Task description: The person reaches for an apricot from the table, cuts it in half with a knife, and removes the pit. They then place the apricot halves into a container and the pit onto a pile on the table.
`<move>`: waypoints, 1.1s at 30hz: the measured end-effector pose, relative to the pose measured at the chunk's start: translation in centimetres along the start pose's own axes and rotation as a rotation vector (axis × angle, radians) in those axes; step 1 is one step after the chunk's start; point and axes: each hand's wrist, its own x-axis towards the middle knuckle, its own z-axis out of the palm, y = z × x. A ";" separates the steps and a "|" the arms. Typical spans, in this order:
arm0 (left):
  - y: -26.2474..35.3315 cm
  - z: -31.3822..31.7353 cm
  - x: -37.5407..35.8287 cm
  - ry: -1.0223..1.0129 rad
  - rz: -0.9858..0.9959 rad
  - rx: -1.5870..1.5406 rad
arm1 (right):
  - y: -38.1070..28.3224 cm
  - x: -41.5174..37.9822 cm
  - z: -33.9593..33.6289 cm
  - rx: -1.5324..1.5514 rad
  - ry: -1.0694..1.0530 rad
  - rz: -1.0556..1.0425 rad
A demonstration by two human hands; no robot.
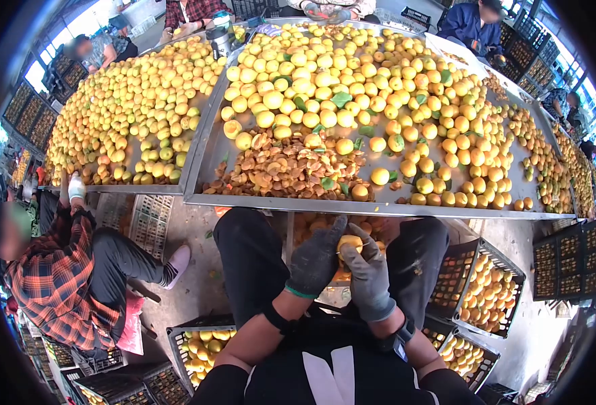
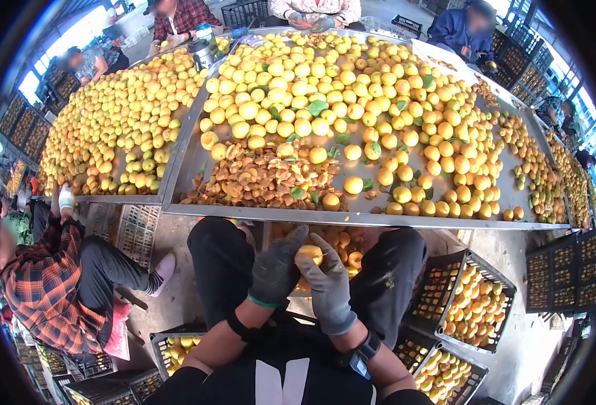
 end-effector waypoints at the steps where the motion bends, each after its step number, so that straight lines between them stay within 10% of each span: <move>1: -0.1 0.2 -0.1 0.034 0.046 0.005 | 0.2 -0.2 0.2 -0.122 0.031 -0.078; 5: -0.5 0.5 -1.1 0.007 0.025 0.020 | 0.3 -0.6 0.2 -0.702 0.075 -0.518; 9: 0.9 -1.5 -0.3 0.049 0.037 -0.133 | -0.8 -1.2 1.5 -0.321 0.048 -0.328; 14: 1.3 -1.2 -0.2 0.095 -0.036 -0.391 | -2.5 -0.3 1.8 -0.900 0.060 -0.740; 19: -0.7 3.2 -1.1 0.108 -0.329 -0.924 | -1.4 0.0 1.6 -0.773 0.068 -0.593; 29: -1.4 3.8 -1.9 0.033 -0.300 -0.852 | 1.1 1.5 -0.3 -0.676 -0.029 -0.580; 33: 0.7 -1.2 0.1 -0.121 -0.297 -0.314 | -0.9 1.6 -0.1 -0.848 0.009 -0.534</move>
